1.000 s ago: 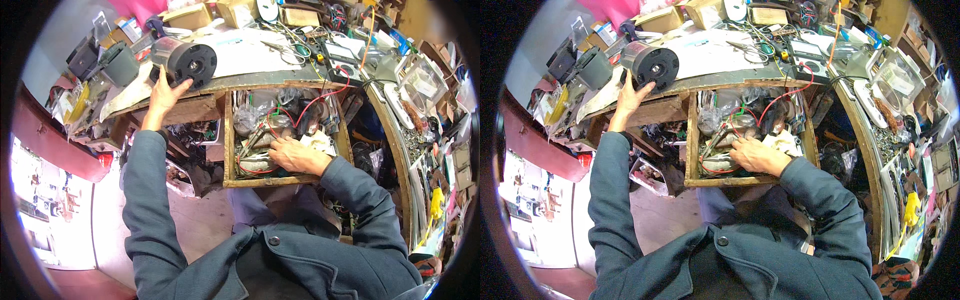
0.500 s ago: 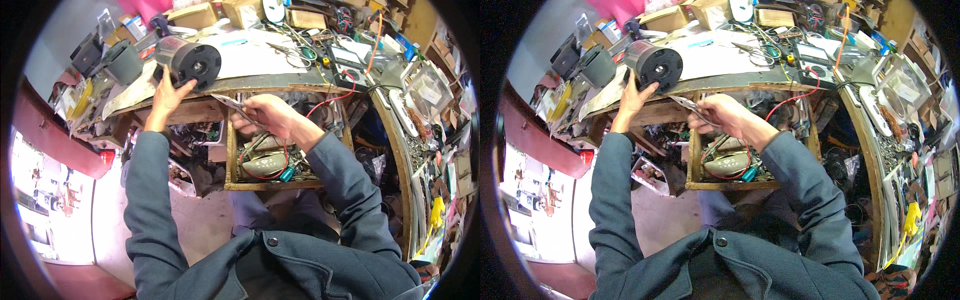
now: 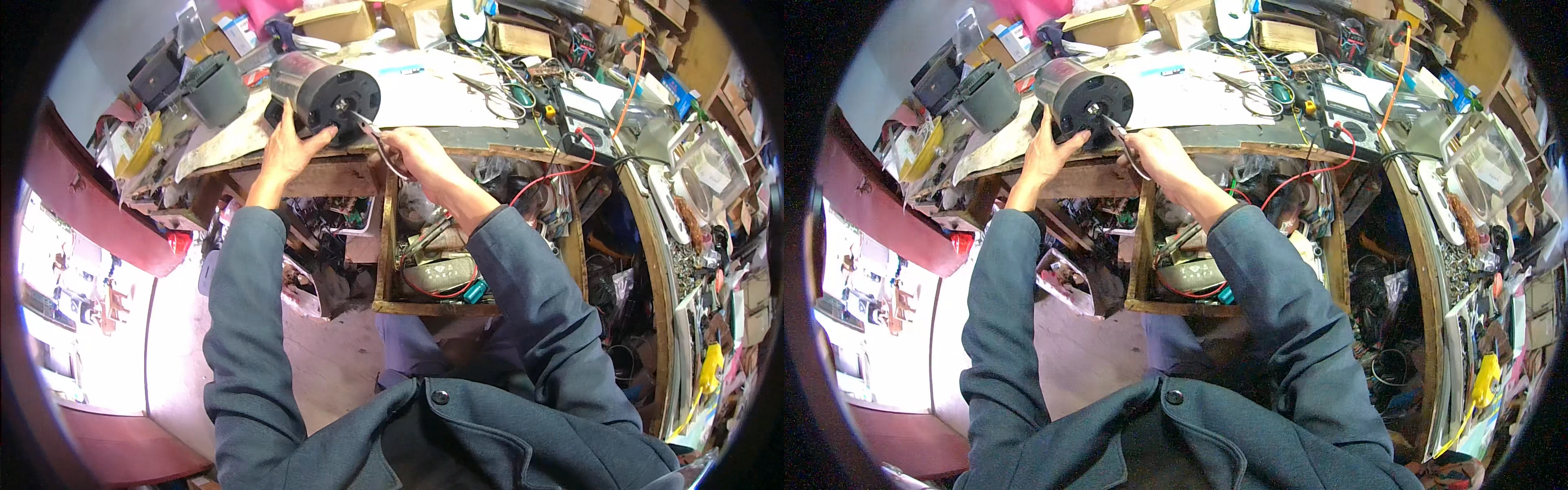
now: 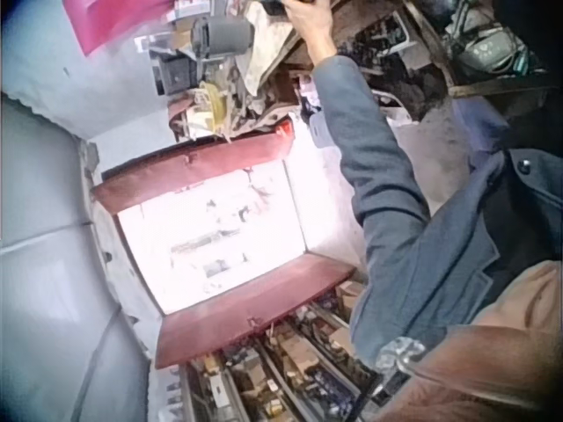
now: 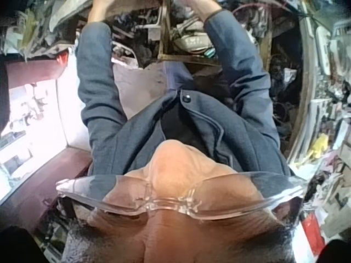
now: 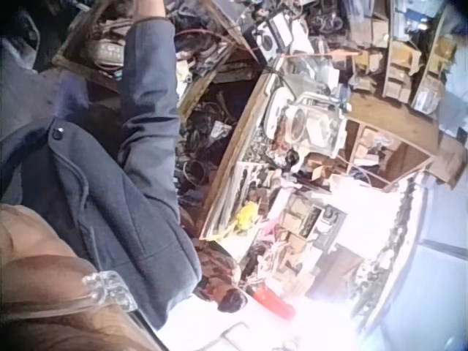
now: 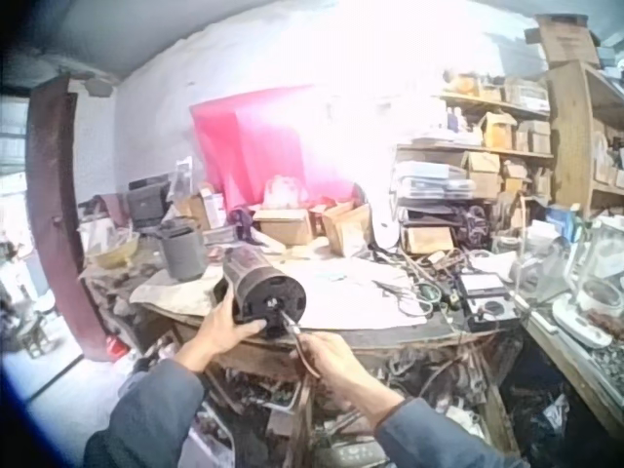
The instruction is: The person retrieves a screwdriver from a drawer and uses it to unscrew the base of a small appliance. They remove the base cover, expose the internal components, and continue to manipulate the appliance with the screwdriver.
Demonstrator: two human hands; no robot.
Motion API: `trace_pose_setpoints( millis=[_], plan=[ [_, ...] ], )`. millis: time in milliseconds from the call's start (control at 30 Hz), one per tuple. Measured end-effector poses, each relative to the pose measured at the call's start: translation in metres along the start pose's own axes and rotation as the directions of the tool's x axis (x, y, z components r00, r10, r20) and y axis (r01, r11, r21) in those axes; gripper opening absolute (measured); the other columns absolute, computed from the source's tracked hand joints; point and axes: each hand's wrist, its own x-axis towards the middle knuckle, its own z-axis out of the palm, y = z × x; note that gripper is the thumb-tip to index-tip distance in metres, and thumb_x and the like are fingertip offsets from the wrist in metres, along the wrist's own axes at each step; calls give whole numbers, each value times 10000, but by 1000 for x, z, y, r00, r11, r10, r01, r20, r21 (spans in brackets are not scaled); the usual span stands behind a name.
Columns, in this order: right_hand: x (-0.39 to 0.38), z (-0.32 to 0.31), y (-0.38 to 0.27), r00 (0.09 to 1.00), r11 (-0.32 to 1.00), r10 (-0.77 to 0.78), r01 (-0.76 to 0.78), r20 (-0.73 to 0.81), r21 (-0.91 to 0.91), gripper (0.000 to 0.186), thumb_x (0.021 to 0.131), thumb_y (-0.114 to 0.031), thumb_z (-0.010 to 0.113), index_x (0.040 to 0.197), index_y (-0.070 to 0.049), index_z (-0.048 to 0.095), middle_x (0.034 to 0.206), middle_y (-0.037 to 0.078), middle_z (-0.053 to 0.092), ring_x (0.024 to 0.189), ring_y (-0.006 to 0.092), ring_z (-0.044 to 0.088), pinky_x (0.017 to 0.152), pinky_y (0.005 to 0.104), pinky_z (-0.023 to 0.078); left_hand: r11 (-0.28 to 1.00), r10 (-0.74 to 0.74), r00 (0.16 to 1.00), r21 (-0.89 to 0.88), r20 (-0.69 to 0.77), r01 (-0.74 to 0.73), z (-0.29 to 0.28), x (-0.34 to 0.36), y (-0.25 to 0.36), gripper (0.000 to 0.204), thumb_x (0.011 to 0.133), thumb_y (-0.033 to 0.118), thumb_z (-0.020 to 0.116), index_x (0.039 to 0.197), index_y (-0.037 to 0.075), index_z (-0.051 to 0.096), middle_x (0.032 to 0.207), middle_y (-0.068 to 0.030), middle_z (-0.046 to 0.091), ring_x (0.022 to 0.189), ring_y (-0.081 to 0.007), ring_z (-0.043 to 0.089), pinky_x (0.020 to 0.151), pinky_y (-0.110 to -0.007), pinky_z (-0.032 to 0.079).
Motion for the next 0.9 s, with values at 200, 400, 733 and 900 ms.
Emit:
trace_pose_setpoints(
  millis=[200,400,733,900],
  plan=[
    [9,6,-6,991,983,113,-122,74,136,248,1045,-255,494,971,-59,628,904,149,766,614,142,640,532,287,489,1000,-7,1000,2,12,7,-1,-1,4,1263,764,646,806,1610,-47,175,1443,-350,525,1356,-439,533,1126,-454,428],
    [20,8,-9,982,964,178,-188,68,187,267,1065,-275,465,941,-75,593,896,165,763,637,141,659,522,278,501,1000,-10,1000,-9,16,11,-2,-2,1,1267,762,644,810,1609,-51,174,1445,-349,525,1357,-434,534,1130,-449,426],
    [38,-8,-11,978,981,193,-195,82,19,277,1036,-325,532,980,-66,615,869,119,728,722,195,662,626,333,494,999,-38,999,-6,25,39,-3,-2,3,1265,765,638,811,1614,-41,164,1456,-350,514,1362,-432,530,1131,-449,424],
    [48,-14,-16,910,893,296,-371,290,253,233,1012,-298,576,976,-67,589,883,109,656,738,202,658,551,324,471,999,-35,999,-23,20,36,-3,-4,6,1269,764,635,813,1614,-42,158,1458,-346,514,1360,-427,534,1129,-444,429]
  ],
)
